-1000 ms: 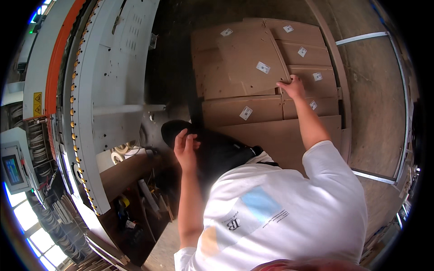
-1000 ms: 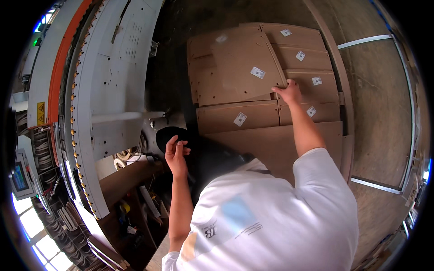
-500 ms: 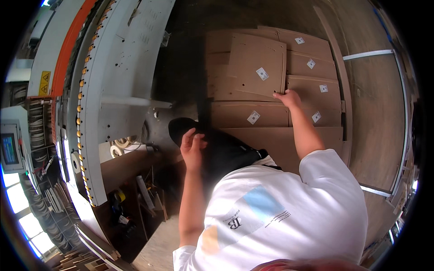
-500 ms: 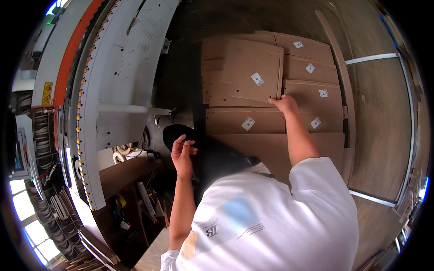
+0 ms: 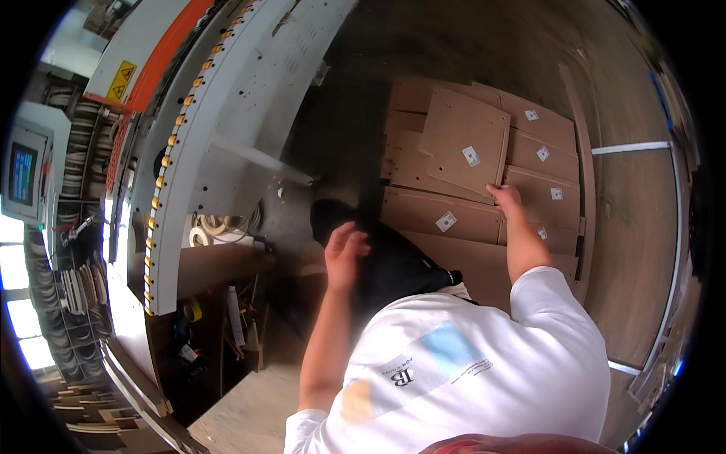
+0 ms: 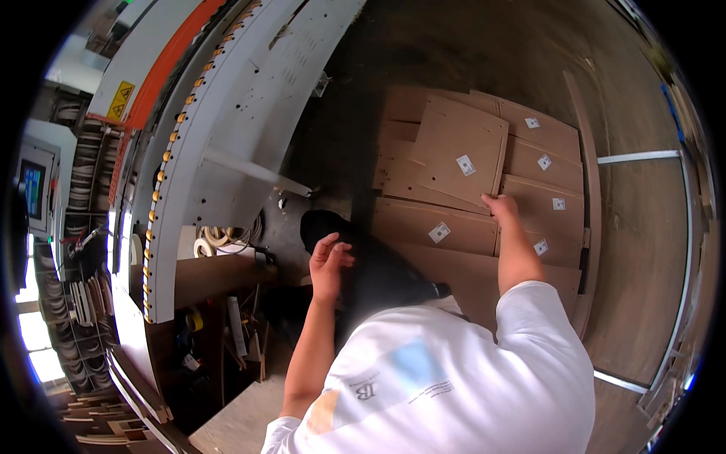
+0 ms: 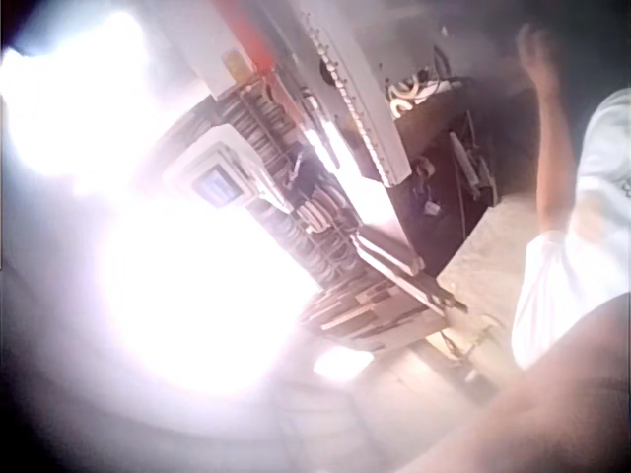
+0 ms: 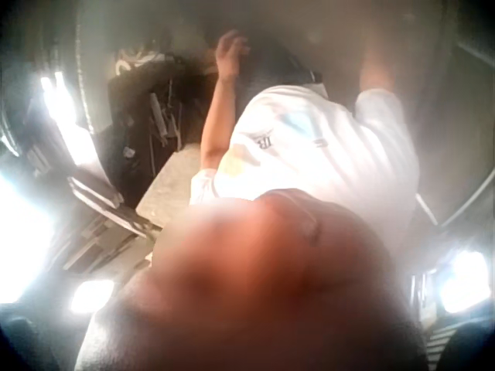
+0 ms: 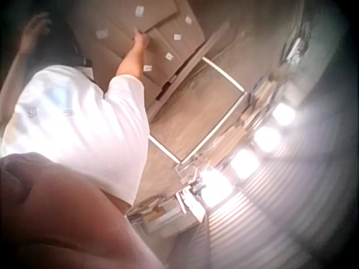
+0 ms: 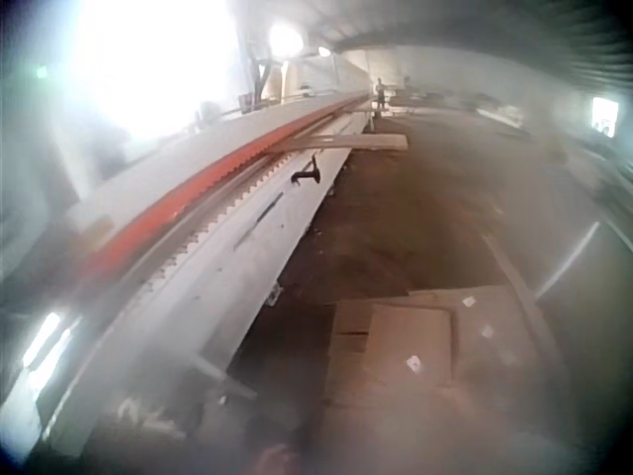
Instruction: The person repeatedly picks up flat wooden panels from a pile on the floor and places them onto a conveyor belt. The person handles the panels one at a time, stacking them in a consistent manner on the belt.
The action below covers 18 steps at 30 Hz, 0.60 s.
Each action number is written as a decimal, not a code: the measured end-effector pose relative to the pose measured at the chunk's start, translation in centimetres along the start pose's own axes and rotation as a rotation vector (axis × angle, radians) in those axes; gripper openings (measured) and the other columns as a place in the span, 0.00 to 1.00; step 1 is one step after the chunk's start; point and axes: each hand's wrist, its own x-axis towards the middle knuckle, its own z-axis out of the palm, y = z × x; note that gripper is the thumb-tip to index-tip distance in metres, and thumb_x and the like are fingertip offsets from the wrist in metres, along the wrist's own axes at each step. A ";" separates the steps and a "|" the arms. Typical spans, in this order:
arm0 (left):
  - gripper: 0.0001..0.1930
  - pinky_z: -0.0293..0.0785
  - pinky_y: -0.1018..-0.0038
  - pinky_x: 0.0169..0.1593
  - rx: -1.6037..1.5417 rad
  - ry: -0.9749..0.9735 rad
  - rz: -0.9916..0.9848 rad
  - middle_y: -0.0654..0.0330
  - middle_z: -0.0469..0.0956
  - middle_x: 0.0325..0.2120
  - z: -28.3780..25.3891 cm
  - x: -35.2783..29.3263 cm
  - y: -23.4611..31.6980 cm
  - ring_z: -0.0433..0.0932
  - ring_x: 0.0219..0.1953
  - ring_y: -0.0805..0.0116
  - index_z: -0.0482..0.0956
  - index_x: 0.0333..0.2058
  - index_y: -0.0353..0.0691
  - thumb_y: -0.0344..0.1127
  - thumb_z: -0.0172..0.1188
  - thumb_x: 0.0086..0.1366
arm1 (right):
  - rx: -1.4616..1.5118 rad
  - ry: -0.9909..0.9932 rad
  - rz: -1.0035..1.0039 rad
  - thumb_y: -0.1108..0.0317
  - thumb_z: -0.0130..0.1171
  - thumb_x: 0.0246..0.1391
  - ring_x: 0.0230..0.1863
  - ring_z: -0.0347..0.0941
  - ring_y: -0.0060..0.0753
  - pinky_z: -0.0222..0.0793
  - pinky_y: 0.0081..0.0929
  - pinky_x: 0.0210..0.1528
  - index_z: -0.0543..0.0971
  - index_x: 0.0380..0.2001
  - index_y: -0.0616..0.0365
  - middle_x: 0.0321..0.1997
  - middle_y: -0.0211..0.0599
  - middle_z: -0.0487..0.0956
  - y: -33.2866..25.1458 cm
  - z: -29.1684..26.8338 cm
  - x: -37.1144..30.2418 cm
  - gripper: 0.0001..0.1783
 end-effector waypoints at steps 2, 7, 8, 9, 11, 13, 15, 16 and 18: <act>0.17 0.81 0.75 0.40 0.009 0.008 -0.008 0.55 0.85 0.42 -0.6 -0.4 -0.3 0.83 0.33 0.70 0.77 0.61 0.36 0.32 0.62 0.77 | 0.129 0.006 0.038 0.44 0.80 0.52 0.41 0.81 0.31 0.79 0.36 0.39 0.84 0.45 0.57 0.44 0.33 0.83 0.4 0.1 -0.5 0.30; 0.18 0.82 0.73 0.39 -0.008 0.013 0.000 0.52 0.85 0.42 -2.1 -0.8 -1.1 0.84 0.34 0.68 0.76 0.62 0.34 0.32 0.61 0.77 | 0.515 -0.163 0.141 0.52 0.78 0.55 0.36 0.76 0.27 0.76 0.35 0.38 0.85 0.43 0.51 0.40 0.26 0.82 -1.1 -1.3 -2.7 0.20; 0.18 0.82 0.73 0.40 -0.018 0.014 -0.005 0.52 0.85 0.43 -2.1 -0.8 -1.3 0.84 0.34 0.68 0.76 0.62 0.34 0.32 0.61 0.77 | 0.607 -0.248 0.101 0.54 0.77 0.57 0.36 0.76 0.26 0.75 0.34 0.39 0.84 0.44 0.50 0.40 0.25 0.82 -1.4 -1.4 -3.3 0.17; 0.18 0.82 0.73 0.40 -0.028 0.014 -0.011 0.52 0.85 0.43 -2.1 -0.8 -1.4 0.84 0.34 0.68 0.76 0.62 0.34 0.31 0.61 0.77 | 0.698 -0.333 0.061 0.56 0.76 0.59 0.37 0.76 0.24 0.75 0.34 0.39 0.84 0.44 0.50 0.40 0.24 0.82 -2.0 -1.4 -4.2 0.15; 0.18 0.82 0.73 0.40 -0.011 0.010 -0.021 0.52 0.85 0.43 -2.1 -0.7 -1.4 0.84 0.34 0.69 0.76 0.62 0.34 0.32 0.60 0.77 | 0.850 -0.422 -0.034 0.59 0.73 0.61 0.39 0.75 0.23 0.74 0.33 0.41 0.83 0.45 0.48 0.41 0.22 0.82 -4.0 -0.3 -6.5 0.13; 0.18 0.82 0.73 0.40 0.037 0.003 -0.026 0.52 0.85 0.43 -1.5 -0.5 -1.2 0.84 0.34 0.69 0.76 0.62 0.34 0.32 0.60 0.77 | 0.969 -0.428 -0.150 0.61 0.72 0.63 0.42 0.75 0.22 0.73 0.33 0.43 0.83 0.47 0.48 0.45 0.21 0.82 -6.7 1.3 -9.1 0.12; 0.22 0.80 0.76 0.37 0.128 -0.054 -0.077 0.53 0.86 0.47 -0.6 -0.2 -0.2 0.84 0.34 0.71 0.75 0.64 0.34 0.37 0.61 0.77 | 0.940 -0.357 -0.214 0.62 0.71 0.63 0.47 0.74 0.22 0.73 0.33 0.44 0.81 0.50 0.48 0.49 0.21 0.81 -6.9 2.8 -11.2 0.15; 0.23 0.79 0.77 0.36 0.174 -0.073 -0.108 0.54 0.86 0.48 0.4 -0.2 1.4 0.84 0.34 0.71 0.74 0.65 0.34 0.38 0.61 0.77 | 0.928 -0.330 -0.252 0.62 0.71 0.64 0.49 0.74 0.22 0.73 0.33 0.45 0.81 0.51 0.48 0.51 0.22 0.81 -7.0 3.6 -12.1 0.16; 0.28 0.78 0.78 0.34 0.222 -0.096 -0.144 0.55 0.86 0.50 2.4 -0.8 4.9 0.84 0.34 0.73 0.72 0.67 0.33 0.43 0.62 0.76 | 0.870 -0.367 -0.338 0.62 0.70 0.64 0.55 0.73 0.21 0.73 0.32 0.46 0.79 0.55 0.49 0.56 0.21 0.80 -7.0 4.2 -15.5 0.18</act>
